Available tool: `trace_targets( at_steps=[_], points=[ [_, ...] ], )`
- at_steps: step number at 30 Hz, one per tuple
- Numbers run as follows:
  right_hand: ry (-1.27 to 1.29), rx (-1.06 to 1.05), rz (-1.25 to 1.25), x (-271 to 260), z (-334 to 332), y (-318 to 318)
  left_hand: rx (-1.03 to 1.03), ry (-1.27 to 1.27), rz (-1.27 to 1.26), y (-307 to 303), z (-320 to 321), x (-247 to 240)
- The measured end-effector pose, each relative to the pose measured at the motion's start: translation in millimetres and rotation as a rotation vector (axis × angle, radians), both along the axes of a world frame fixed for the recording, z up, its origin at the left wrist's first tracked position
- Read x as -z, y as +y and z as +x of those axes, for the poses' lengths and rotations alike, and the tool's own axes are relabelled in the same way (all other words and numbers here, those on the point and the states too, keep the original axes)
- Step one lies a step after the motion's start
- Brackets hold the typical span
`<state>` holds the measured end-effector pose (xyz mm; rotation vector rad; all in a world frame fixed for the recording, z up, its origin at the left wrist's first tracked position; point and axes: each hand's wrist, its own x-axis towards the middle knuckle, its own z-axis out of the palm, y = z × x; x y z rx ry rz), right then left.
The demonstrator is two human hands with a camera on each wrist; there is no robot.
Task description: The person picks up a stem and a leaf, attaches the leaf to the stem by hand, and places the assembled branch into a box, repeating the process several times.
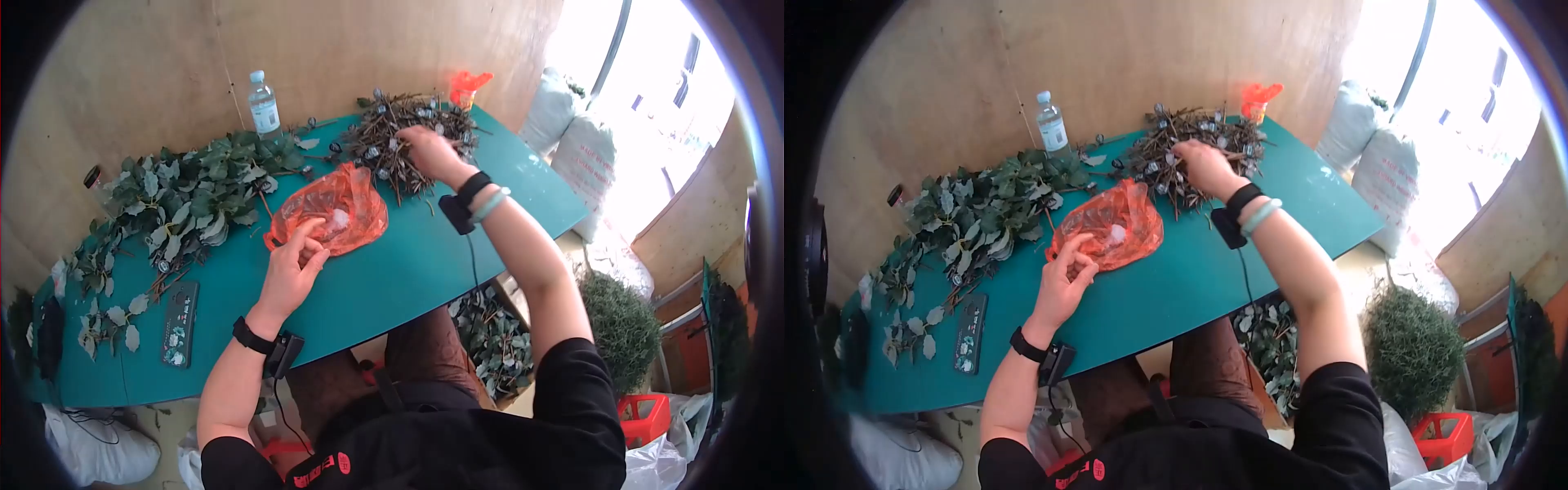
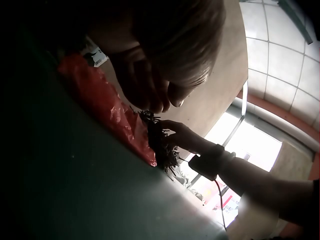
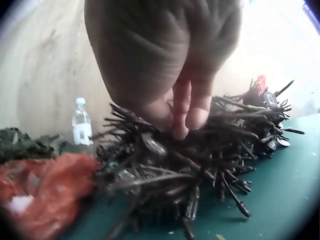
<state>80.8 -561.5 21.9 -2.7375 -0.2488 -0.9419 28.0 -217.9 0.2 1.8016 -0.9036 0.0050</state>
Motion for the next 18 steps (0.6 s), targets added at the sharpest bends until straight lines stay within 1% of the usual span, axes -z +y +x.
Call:
trace_targets(
  at_steps=[2, 4, 7, 10, 11, 13, 15, 17, 18],
  points=[
    [0.012, -0.079, -0.108, 13, 22, -6, 0.012, -0.035, -0.032, 2, 2, 5],
    [0.031, -0.053, -0.159, 5, 24, -4, 0.037, -0.081, -0.037, 1, 5, 9],
    [0.099, 0.002, -0.204, -6, 13, -5, 0.048, -0.147, -0.061, 1, 2, 1],
    [0.038, -0.068, 0.372, -17, 1, -3, 0.067, -0.167, -0.078, 1, -2, 3],
    [0.052, -0.06, 0.371, -23, -9, 1, 0.069, -0.168, -0.092, 0, 0, 3],
    [0.049, -0.062, 0.781, -46, -39, 19, 0.053, -0.135, -0.108, 0, 2, 9],
    [0.065, -0.165, 0.94, -61, -68, 46, 0.05, -0.052, -0.183, -2, 3, 17],
    [0.172, -0.321, 1.108, -68, -94, 76, 0.027, 0.023, -0.234, -4, 5, 26],
    [0.203, -0.322, 1.097, -69, -105, 88, 0.033, 0.077, -0.274, -6, 4, 26]
  ],
)
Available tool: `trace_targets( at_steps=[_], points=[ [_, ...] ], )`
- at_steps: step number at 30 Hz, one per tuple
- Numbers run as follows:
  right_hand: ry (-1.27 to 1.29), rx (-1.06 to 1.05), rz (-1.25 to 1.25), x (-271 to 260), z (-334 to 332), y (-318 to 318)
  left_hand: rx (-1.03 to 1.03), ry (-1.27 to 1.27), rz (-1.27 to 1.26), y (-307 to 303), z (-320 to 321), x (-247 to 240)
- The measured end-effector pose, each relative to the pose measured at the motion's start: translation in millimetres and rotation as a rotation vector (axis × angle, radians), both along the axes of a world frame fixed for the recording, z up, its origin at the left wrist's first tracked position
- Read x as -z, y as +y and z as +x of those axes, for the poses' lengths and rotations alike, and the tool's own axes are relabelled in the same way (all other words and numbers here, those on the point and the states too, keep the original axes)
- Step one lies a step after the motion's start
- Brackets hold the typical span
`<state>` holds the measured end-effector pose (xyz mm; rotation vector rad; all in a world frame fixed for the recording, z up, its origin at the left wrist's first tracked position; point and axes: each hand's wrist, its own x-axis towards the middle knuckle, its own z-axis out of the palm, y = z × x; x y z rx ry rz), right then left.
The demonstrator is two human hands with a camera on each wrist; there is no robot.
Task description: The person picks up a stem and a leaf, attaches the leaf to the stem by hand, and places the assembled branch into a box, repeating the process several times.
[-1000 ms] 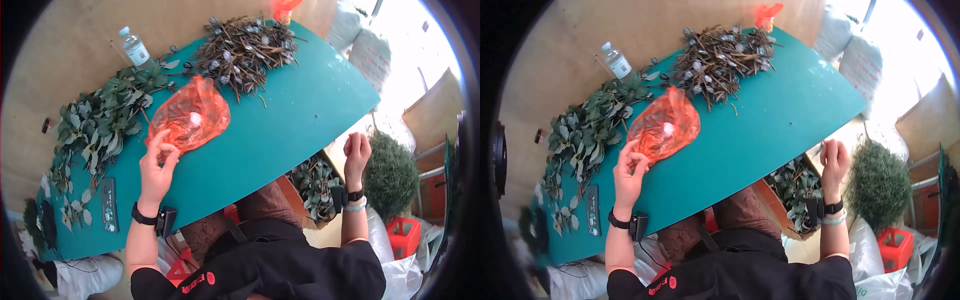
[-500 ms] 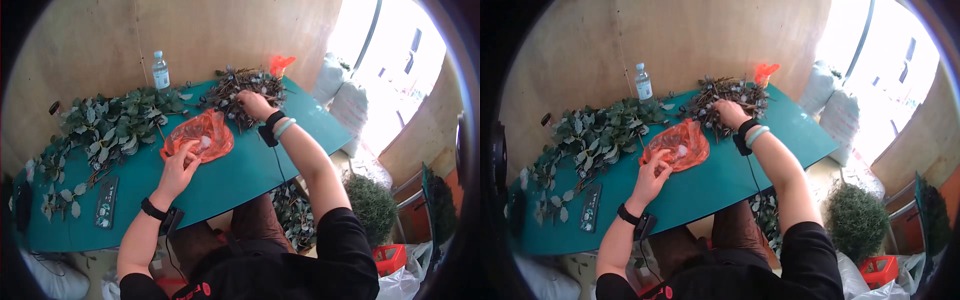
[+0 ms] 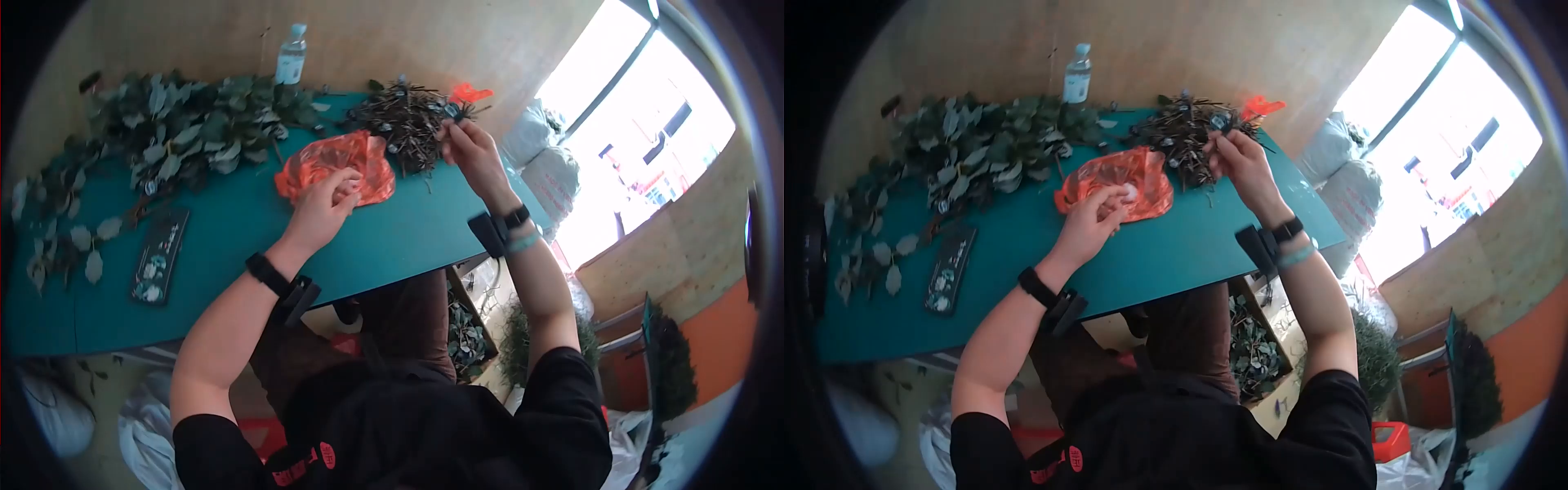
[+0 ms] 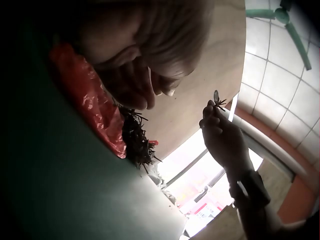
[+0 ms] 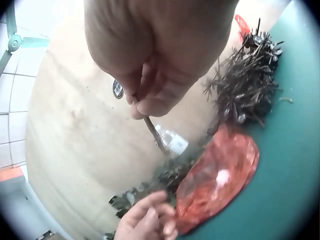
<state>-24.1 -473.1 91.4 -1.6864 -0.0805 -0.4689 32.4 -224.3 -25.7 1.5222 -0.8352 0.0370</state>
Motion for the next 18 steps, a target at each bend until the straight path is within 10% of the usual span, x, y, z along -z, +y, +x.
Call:
trace_targets(
  at_steps=[10, 18],
  points=[
    [0.133, -0.332, -0.031, 42, -44, 86, 0.531, 0.388, 0.031, 5, -28, -24],
    [0.137, -0.262, 0.13, 32, -28, 81, 0.281, 0.29, 0.141, 7, -27, -27]
  ],
)
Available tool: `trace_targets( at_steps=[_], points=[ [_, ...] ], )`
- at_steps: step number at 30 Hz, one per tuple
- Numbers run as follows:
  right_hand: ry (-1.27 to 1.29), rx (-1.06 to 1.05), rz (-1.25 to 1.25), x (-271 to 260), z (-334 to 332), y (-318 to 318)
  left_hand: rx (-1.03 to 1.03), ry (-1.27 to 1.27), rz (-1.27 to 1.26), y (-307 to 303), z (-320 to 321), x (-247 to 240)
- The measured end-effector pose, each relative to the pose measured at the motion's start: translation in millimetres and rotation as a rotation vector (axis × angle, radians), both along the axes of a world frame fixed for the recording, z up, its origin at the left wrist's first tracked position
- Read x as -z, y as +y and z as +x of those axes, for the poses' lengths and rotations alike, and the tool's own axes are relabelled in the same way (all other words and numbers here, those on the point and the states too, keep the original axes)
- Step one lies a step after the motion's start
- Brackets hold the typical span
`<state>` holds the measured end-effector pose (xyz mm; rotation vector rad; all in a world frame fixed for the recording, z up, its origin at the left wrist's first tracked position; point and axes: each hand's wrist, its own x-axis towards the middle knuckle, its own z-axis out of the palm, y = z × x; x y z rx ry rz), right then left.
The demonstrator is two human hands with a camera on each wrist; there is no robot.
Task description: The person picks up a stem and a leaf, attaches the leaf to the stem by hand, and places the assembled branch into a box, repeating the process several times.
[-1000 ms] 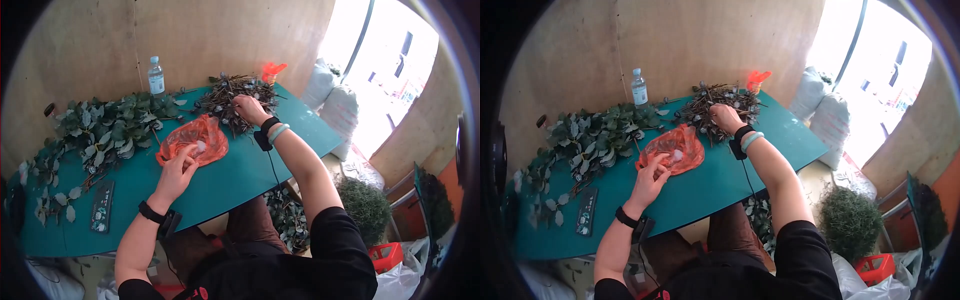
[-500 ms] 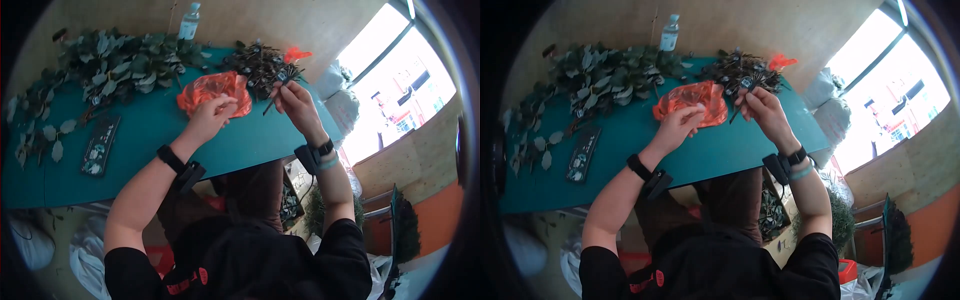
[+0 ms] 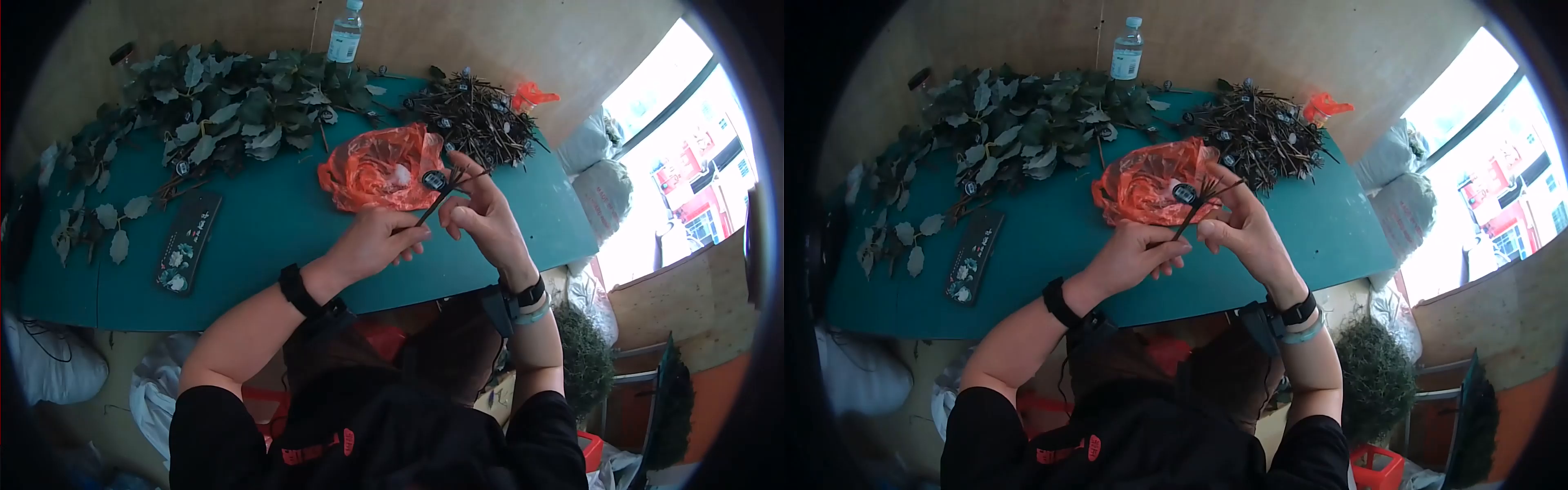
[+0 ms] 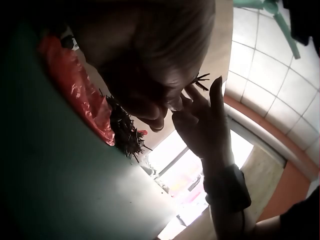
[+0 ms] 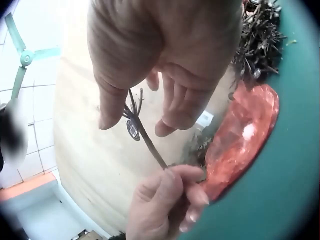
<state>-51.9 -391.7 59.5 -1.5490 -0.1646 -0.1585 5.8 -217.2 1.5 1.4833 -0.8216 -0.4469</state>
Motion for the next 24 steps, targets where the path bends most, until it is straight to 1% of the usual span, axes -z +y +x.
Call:
trace_targets(
  at_steps=[1, 4, 5, 8, 9, 12, 13, 16, 17, 20, 24],
  points=[
    [-0.004, -0.001, 0.014, -3, 1, -2, -0.001, -0.004, 0.014, -2, 0, 0],
    [-0.206, 0.066, -0.171, -10, 3, -12, -0.082, -0.203, 0.082, -4, -3, 3],
    [-0.209, 0.065, -0.154, -11, 4, -18, -0.084, -0.207, 0.098, -5, -3, 4],
    [-0.05, -0.119, -0.522, -9, 13, -36, -0.121, -0.235, 0.118, -7, 1, 7],
    [-0.057, -0.125, -0.502, -4, 16, -38, -0.126, -0.239, 0.138, -8, 2, 7],
    [0.017, -0.113, -0.171, 16, 22, -38, -0.161, -0.158, 0.192, -12, 1, 8],
    [0.015, -0.125, -0.161, 20, 24, -38, -0.171, -0.159, 0.203, -13, 2, 9],
    [-0.008, -0.122, 0.089, 34, 29, -36, -0.164, -0.057, 0.218, -14, 6, 14],
    [-0.007, -0.127, 0.102, 36, 31, -35, -0.169, -0.056, 0.232, -14, 7, 15],
    [0.033, -0.12, 0.261, 39, 36, -32, -0.148, 0.026, 0.193, -16, 9, 17],
    [-0.023, -0.064, 0.29, 52, 49, -24, -0.171, 0.023, 0.232, -11, 11, 15]
  ],
)
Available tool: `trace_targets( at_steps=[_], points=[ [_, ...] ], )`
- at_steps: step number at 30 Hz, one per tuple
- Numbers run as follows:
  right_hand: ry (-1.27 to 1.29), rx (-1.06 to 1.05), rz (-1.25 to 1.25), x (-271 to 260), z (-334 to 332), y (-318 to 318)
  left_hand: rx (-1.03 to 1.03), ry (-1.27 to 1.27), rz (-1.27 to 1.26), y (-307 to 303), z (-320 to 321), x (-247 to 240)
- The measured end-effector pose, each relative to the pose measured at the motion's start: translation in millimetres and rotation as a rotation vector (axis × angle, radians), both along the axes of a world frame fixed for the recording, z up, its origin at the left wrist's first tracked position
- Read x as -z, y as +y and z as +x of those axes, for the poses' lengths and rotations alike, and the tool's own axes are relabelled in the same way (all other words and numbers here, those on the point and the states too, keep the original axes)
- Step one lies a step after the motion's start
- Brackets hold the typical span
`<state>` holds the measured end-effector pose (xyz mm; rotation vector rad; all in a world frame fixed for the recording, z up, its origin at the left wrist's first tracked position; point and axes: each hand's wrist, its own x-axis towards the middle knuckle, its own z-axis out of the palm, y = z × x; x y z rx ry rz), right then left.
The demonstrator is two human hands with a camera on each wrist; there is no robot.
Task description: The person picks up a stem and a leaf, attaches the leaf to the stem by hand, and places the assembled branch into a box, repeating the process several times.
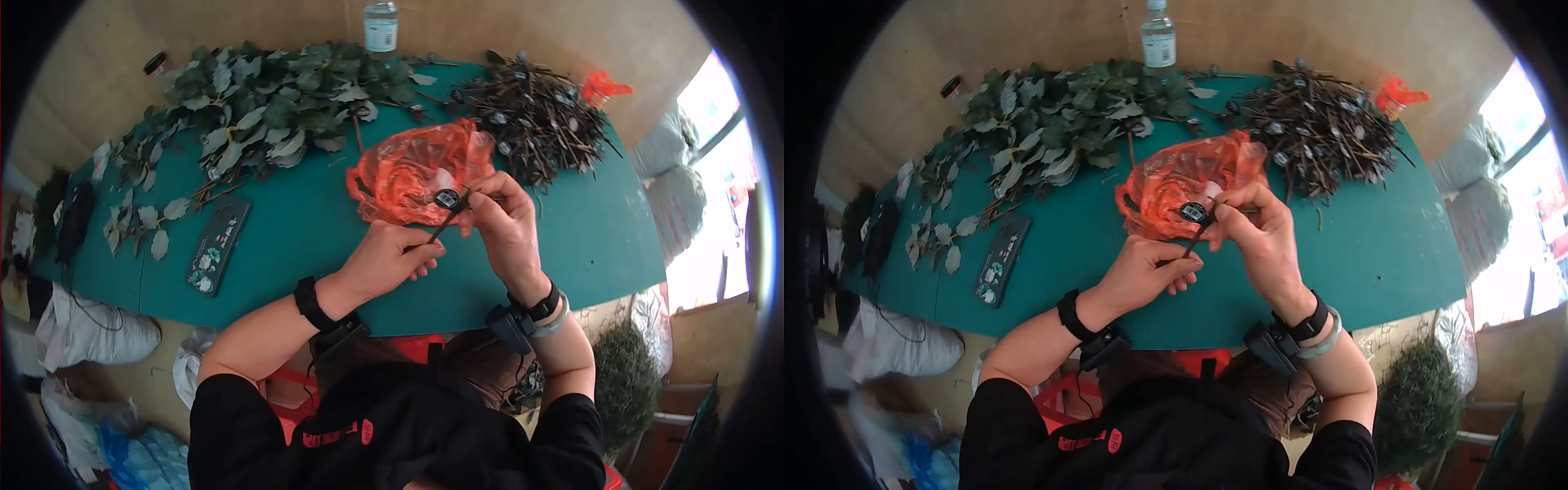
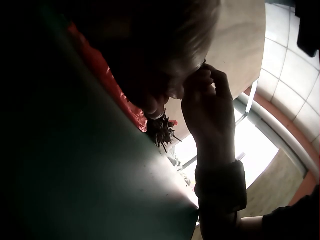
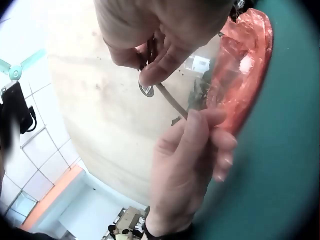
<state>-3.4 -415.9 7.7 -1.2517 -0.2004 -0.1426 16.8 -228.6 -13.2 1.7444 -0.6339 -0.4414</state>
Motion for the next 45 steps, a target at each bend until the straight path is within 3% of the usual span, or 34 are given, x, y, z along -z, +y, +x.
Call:
trace_targets(
  at_steps=[8, 17, 20, 25, 28, 31, 34, 37, 45],
  points=[
    [-0.169, 0.133, -0.229, -18, -3, 27, -0.049, 0.03, -0.132, 5, -3, 3],
    [-0.053, 0.01, -0.294, -35, -15, -1, 0.139, -0.19, -0.042, 5, -4, 1],
    [0.002, -0.02, -0.599, -50, -14, -21, 0.02, -0.675, 0.009, 13, -8, -13],
    [0.093, 0.028, -0.894, -45, -14, -62, -0.158, -1.046, 0.27, 78, 24, -61],
    [0.049, 0.077, -1.165, -31, -12, -69, -0.428, -0.938, 0.608, 139, 79, -80],
    [0.017, 0.095, -1.178, -24, -2, -53, -0.586, -1.005, 0.928, 199, 139, -73],
    [-0.069, 0.104, -1.169, -12, 20, -41, -0.56, -0.945, 0.861, 212, 157, -72],
    [-0.023, 0.084, -1.204, -8, 39, -35, -0.537, -0.788, 1.003, 217, 167, -70],
    [0.039, 0.039, -1.275, 6, 74, -32, -0.568, -0.724, 1.012, 219, 168, -60]
  ],
)
